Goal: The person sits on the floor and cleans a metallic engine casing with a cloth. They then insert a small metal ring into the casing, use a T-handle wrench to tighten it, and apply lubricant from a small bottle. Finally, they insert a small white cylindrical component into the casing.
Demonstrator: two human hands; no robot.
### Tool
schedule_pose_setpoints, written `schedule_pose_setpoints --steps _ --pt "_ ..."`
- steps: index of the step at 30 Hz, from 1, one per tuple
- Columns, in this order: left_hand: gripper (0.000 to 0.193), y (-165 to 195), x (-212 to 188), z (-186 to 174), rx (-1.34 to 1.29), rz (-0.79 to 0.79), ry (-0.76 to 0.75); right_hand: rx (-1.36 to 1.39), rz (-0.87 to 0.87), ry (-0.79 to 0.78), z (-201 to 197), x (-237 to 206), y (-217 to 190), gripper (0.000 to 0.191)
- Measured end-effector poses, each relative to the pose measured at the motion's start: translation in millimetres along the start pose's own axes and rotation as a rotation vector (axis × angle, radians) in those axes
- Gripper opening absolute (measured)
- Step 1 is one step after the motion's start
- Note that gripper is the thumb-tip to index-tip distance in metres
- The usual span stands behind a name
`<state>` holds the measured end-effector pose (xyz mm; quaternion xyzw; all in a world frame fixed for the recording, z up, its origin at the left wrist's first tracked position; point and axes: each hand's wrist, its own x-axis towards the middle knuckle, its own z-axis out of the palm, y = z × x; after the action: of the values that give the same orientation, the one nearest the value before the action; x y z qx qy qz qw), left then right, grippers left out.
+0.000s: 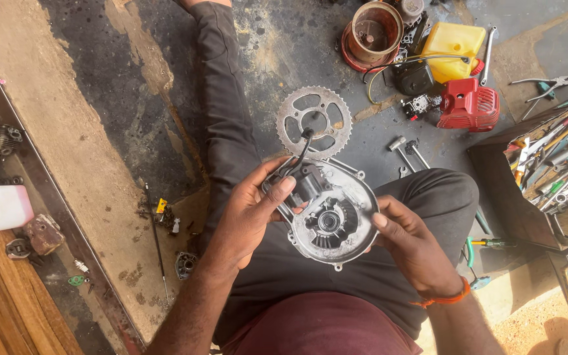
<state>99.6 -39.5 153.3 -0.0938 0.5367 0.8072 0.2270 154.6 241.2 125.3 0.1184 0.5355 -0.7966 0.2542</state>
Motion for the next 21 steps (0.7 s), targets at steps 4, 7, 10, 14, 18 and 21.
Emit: schedule_pose_setpoints --steps 4,7,10,14,18,21 --pt "0.054 -16.0 5.4 -12.5 -0.032 -0.050 0.023 0.189 0.150 -0.086 -8.6 9.0 20.2 0.049" --pt "0.054 -28.3 11.1 -22.8 0.022 -0.077 -0.010 0.285 0.196 -0.317 -17.4 18.1 28.8 0.056" --pt "0.056 -40.2 18.7 -34.6 -0.077 -0.035 -0.161 0.249 0.287 -0.334 -23.6 27.8 25.3 0.056" --pt "0.062 -44.3 49.3 -50.9 0.185 0.041 -0.111 -0.176 0.124 -0.213 -15.8 50.6 1.4 0.065" --pt "0.061 -47.0 79.1 -57.7 0.245 0.171 0.132 -1.042 -0.332 0.107 10.3 86.1 -18.1 0.076" --pt "0.056 -58.9 85.7 -57.3 0.245 0.130 0.290 -1.307 -0.495 0.268 25.2 118.5 -15.2 0.069"
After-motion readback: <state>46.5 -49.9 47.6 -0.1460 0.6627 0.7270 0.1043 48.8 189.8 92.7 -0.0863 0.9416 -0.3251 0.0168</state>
